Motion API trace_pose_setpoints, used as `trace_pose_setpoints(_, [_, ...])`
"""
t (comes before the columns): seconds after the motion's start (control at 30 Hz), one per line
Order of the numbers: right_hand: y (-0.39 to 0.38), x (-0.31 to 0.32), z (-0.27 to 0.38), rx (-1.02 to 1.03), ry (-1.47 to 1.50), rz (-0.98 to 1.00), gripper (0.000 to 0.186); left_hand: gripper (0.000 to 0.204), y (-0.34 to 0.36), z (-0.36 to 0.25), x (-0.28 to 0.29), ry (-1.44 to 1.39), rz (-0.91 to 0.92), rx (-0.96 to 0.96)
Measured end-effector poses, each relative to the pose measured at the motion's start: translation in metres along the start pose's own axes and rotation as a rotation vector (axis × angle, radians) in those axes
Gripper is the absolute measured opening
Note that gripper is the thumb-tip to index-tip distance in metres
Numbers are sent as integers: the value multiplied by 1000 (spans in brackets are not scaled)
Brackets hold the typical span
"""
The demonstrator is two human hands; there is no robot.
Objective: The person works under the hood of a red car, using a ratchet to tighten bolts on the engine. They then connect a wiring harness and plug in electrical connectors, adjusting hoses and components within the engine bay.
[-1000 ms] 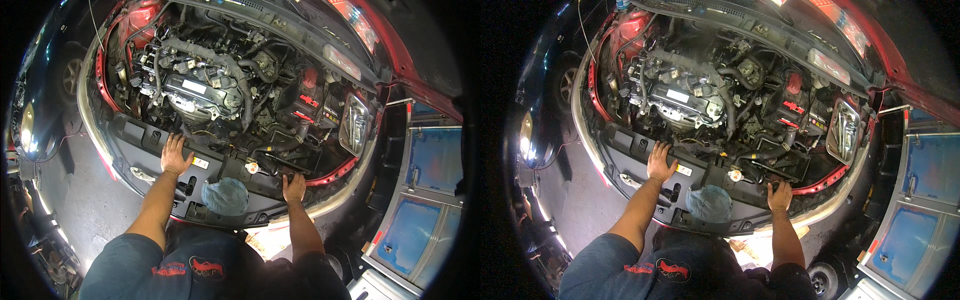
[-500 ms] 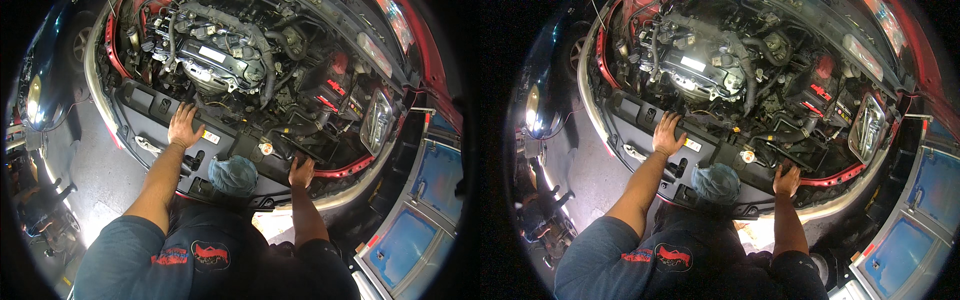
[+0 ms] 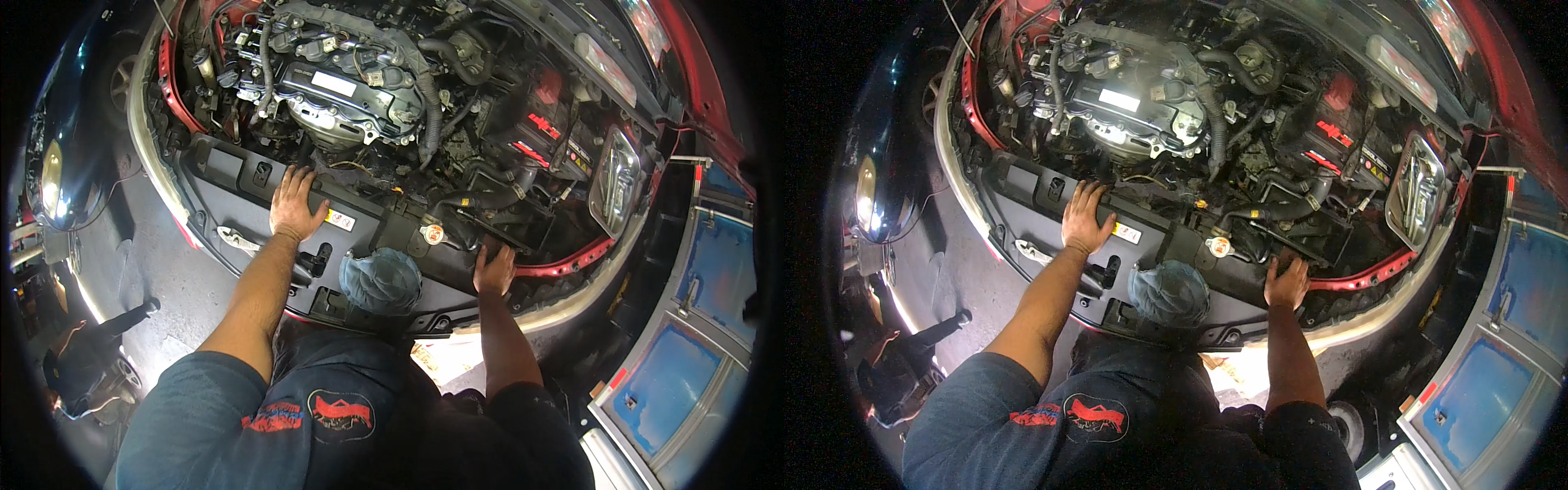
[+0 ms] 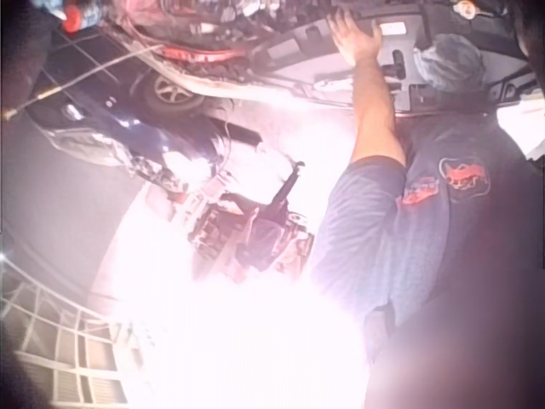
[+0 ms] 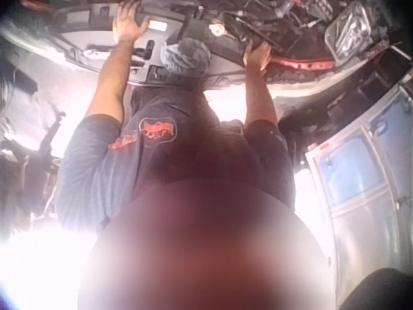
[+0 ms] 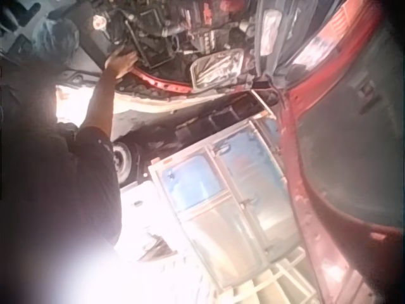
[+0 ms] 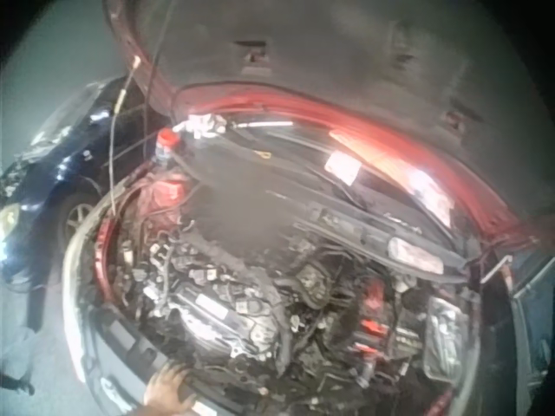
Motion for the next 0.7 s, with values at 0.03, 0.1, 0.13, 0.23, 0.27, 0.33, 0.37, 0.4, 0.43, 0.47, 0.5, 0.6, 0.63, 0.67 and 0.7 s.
trace_pose_setpoints(0.03, [0,0,0,4,10,3,53,73,0,0,0,-1,-8,-5])
trace_pose_setpoints(0.1, [0,0,0,5,20,11,55,72,0,1,-1,-8,-5,-4])
trace_pose_setpoints(0.13, [-2,0,-1,-9,50,10,59,72,0,0,-1,-15,-4,-10])
trace_pose_setpoints(0.23, [-13,5,2,6,105,-31,73,72,-1,1,-2,-21,-17,-14])
trace_pose_setpoints(0.27, [-21,9,6,39,101,-70,78,72,-1,1,-1,-18,-24,-15])
trace_pose_setpoints(0.33, [-37,12,13,84,101,-77,86,72,-2,1,-1,-13,-28,-16])
trace_pose_setpoints(0.37, [-44,12,15,99,105,-50,88,72,-1,1,-1,-14,-28,-15])
trace_pose_setpoints(0.4, [-50,15,19,141,116,-65,90,72,-1,1,-1,-15,-23,-11])
trace_pose_setpoints(0.43, [-58,14,23,141,121,-41,90,72,-1,1,-1,-15,-16,-12])
trace_pose_setpoints(0.47, [-63,10,27,161,49,17,90,72,0,0,0,-15,-25,-21])
trace_pose_setpoints(0.5, [-67,8,30,183,-19,61,91,72,0,0,1,-17,-26,-24])
trace_pose_setpoints(0.6, [-71,4,36,198,-93,125,92,72,-1,-1,3,-28,-10,-8])
trace_pose_setpoints(0.63, [-70,4,36,190,-91,137,92,73,-1,-1,3,-35,-11,-6])
trace_pose_setpoints(0.67, [-69,3,37,184,-89,146,92,71,-2,-2,4,-33,-20,-7])
trace_pose_setpoints(0.7, [-68,2,36,170,-104,164,91,70,-2,-3,6,-32,-40,-8])
Point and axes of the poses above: each hand's wrist, its own y-axis towards the middle knuckle, its own x-axis out of the back of the hand, z = x × y, the point moved 7 cm from there along y, towards the middle knuckle, and after that the axes turned 2 degrees about y, right-handed, at the moved point
